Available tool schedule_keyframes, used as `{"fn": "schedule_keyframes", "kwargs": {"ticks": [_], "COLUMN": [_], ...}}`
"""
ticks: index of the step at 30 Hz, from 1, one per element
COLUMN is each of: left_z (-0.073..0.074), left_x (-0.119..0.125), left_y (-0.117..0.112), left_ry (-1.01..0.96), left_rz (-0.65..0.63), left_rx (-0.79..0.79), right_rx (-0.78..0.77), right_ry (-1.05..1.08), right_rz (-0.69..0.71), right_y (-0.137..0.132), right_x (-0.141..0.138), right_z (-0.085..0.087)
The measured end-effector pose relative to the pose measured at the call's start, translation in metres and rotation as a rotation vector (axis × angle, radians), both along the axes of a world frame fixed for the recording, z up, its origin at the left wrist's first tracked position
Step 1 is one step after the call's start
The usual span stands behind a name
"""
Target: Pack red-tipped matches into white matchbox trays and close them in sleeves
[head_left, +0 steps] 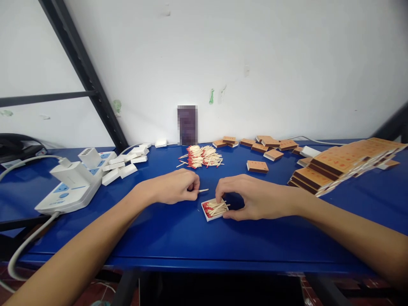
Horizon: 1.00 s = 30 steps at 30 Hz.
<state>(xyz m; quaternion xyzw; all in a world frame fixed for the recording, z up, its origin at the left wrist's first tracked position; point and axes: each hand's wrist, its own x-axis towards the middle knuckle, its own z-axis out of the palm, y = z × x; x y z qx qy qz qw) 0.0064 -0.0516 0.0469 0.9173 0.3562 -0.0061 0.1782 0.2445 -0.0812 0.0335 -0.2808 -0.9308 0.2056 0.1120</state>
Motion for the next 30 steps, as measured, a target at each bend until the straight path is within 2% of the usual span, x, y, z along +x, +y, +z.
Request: {"fn": "schedule_keyframes", "kwargs": {"ticks": [7, 12, 16, 23, 26, 30], "left_z": [0.010, 0.002, -0.003, -0.009, -0.015, -0.019], "left_x": [-0.001, 0.007, 0.013, 0.017, 0.016, 0.011], "left_y": [-0.009, -0.016, -0.018, -0.016, -0.013, -0.006], "left_ry": [-0.094, -0.156, -0.162, -0.276, -0.335, -0.459], "left_rz": [-0.017, -0.107, -0.106, -0.112, -0.093, 0.029], "left_rx": [-0.008, -0.009, -0.031, 0.012, 0.016, 0.022], "right_rx": [0.007, 0.026, 0.018, -0.039, -0.046, -0.035], "right_ry": [0.001, 0.026, 0.026, 0.080, 0.099, 0.106], "right_rz": [0.013, -0.034, -0.085, -0.079, -0.071, -0.063], "right_y": [0.004, 0.003, 0.004, 0.005, 0.007, 0.011], "right_x": [-0.002, -0.003, -0.003, -0.002, -0.001, -0.001], "right_z": [-0.004, -0.005, -0.005, -0.007, -0.010, -0.014]}}
